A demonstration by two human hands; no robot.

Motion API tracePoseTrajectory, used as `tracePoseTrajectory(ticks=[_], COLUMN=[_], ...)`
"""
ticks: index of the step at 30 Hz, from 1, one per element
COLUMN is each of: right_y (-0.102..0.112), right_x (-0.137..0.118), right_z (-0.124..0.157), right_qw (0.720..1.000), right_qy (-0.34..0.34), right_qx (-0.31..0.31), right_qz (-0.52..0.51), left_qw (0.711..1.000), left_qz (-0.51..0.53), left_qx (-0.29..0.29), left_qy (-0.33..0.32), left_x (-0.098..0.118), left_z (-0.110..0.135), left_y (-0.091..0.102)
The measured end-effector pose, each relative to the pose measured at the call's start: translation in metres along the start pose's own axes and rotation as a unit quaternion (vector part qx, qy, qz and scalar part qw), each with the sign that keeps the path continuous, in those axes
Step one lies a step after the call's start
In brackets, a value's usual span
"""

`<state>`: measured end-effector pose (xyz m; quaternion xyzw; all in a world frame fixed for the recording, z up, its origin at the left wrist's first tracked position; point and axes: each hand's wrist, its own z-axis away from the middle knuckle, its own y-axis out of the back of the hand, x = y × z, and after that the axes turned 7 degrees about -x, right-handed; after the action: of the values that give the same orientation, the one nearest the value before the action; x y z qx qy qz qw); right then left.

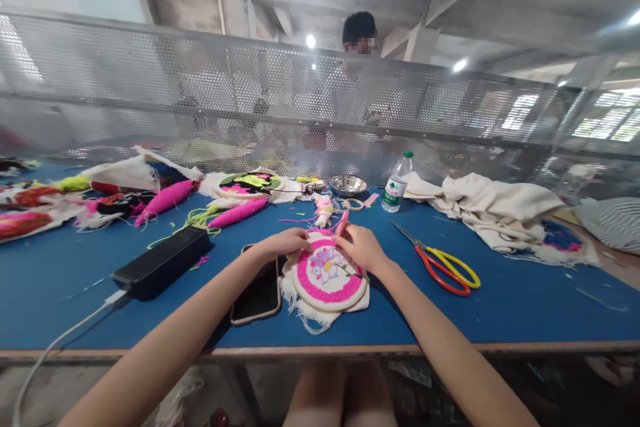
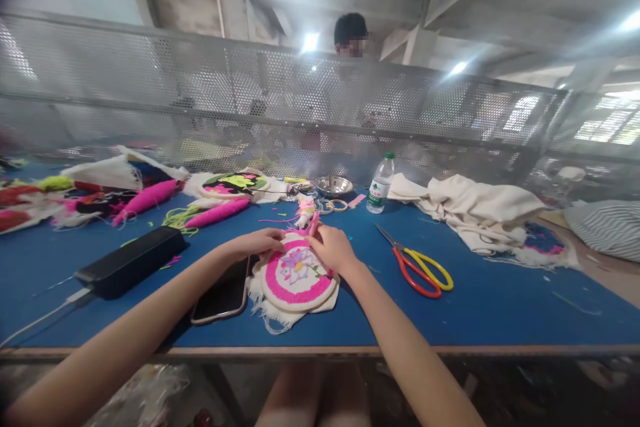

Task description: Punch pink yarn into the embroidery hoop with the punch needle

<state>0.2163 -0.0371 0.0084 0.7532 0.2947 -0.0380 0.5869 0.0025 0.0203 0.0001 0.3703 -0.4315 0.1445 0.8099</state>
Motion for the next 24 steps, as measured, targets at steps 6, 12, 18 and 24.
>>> tracePoseTrajectory(ticks=[6, 12, 18, 24], right_y=[0.002, 0.003, 0.000, 0.001], right_x=[0.008, 0.007, 0.002, 0.003], right_z=[-0.003, 0.000, 0.004, 0.005], right_qw=[1.000, 0.999, 0.998, 0.998], right_qy=[-0.004, 0.015, 0.038, 0.036], right_qx=[0.012, 0.007, -0.011, -0.022], right_qz=[-0.023, -0.044, -0.046, -0.045], left_qw=[0.997, 0.990, 0.995, 0.998], left_qz=[0.070, 0.110, 0.045, -0.034], left_qx=[0.022, 0.048, 0.074, 0.056], left_qy=[-0.027, -0.073, -0.055, -0.018], left_x=[0.008, 0.012, 0.007, 0.010], left_z=[0.002, 0.005, 0.000, 0.001], left_y=[-0.010, -0.018, -0.017, -0.020])
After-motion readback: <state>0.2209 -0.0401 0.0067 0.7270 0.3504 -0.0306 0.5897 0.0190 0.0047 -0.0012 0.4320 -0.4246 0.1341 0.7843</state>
